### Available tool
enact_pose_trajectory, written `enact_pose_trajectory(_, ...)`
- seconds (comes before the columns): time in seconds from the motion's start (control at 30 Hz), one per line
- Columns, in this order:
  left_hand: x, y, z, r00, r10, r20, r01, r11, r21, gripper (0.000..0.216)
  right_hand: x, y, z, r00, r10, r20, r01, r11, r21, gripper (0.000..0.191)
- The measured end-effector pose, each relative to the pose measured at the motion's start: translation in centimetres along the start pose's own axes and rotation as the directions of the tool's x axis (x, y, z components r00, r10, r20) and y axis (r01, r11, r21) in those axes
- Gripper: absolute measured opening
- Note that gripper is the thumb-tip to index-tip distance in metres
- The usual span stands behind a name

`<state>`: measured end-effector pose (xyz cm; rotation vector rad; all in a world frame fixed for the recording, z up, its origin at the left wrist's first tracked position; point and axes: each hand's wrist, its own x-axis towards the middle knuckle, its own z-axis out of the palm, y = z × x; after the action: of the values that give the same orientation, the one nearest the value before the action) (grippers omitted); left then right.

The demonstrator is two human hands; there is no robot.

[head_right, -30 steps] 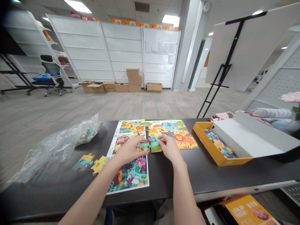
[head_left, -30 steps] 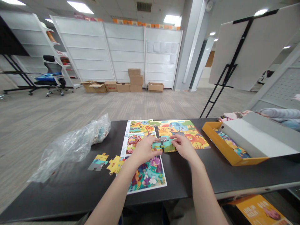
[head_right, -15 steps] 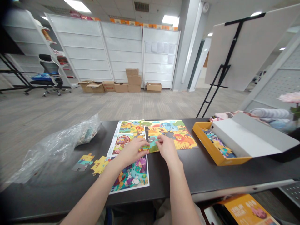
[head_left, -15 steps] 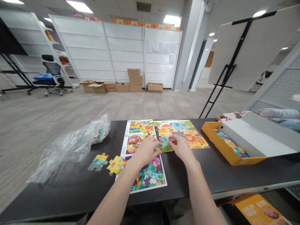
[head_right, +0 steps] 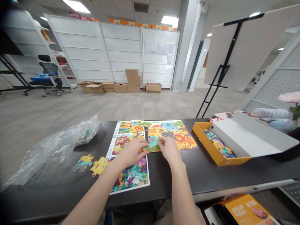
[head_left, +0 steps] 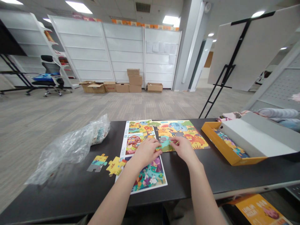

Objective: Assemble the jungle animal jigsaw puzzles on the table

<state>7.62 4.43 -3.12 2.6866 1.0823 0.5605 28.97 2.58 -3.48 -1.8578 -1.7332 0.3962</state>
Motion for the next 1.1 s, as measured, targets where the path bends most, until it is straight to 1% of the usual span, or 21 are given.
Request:
enact_pose_trajectory(0.13,0.2,0.3,0.1,1.000,0.009,-0.026,-0.009,1.000,0.008,0.032,-0.3,0.2,-0.3,0.999,-0.011,0.042,0.012,1.000,-0.023,0.017)
enact_pose_trajectory(0.33,0.8,0.6,0.8,0.998,0.056,0.016,-0.057,0.997,0.058,0.025,-0.3,0.7,-0.1,0.998,0.010,0.061,-0.010,1.000,0.003,0.018)
enact_pose_trajectory(0.5,0.7,0.8,0.6,0.998,0.055,0.020,-0.056,0.996,0.070,0.026,-0.3,1.2,0.0,0.997,0.020,0.070,-0.024,0.998,0.060,0.017)
enact_pose_trajectory(0.67,0.7,0.9,0.5,0.998,0.051,0.042,-0.053,0.996,0.065,0.023,-0.3,1.2,-0.1,0.997,0.016,0.072,-0.022,0.997,0.076,0.017)
enact_pose_trajectory(0.93,0.9,1.0,0.9,0.997,0.061,0.051,-0.066,0.992,0.109,0.027,-0.2,1.4,0.1,0.997,-0.009,0.071,0.002,0.996,0.093,0.018)
enact_pose_trajectory(1.03,0.9,1.0,0.9,0.997,0.054,0.058,-0.062,0.990,0.131,0.028,-0.4,1.0,-0.2,0.995,-0.007,0.097,-0.002,0.996,0.085,0.020)
enact_pose_trajectory(1.1,0.7,0.9,0.6,0.998,0.040,0.051,-0.046,0.991,0.123,0.034,-0.5,0.7,-0.5,0.993,-0.008,0.117,-0.001,0.997,0.077,0.021)
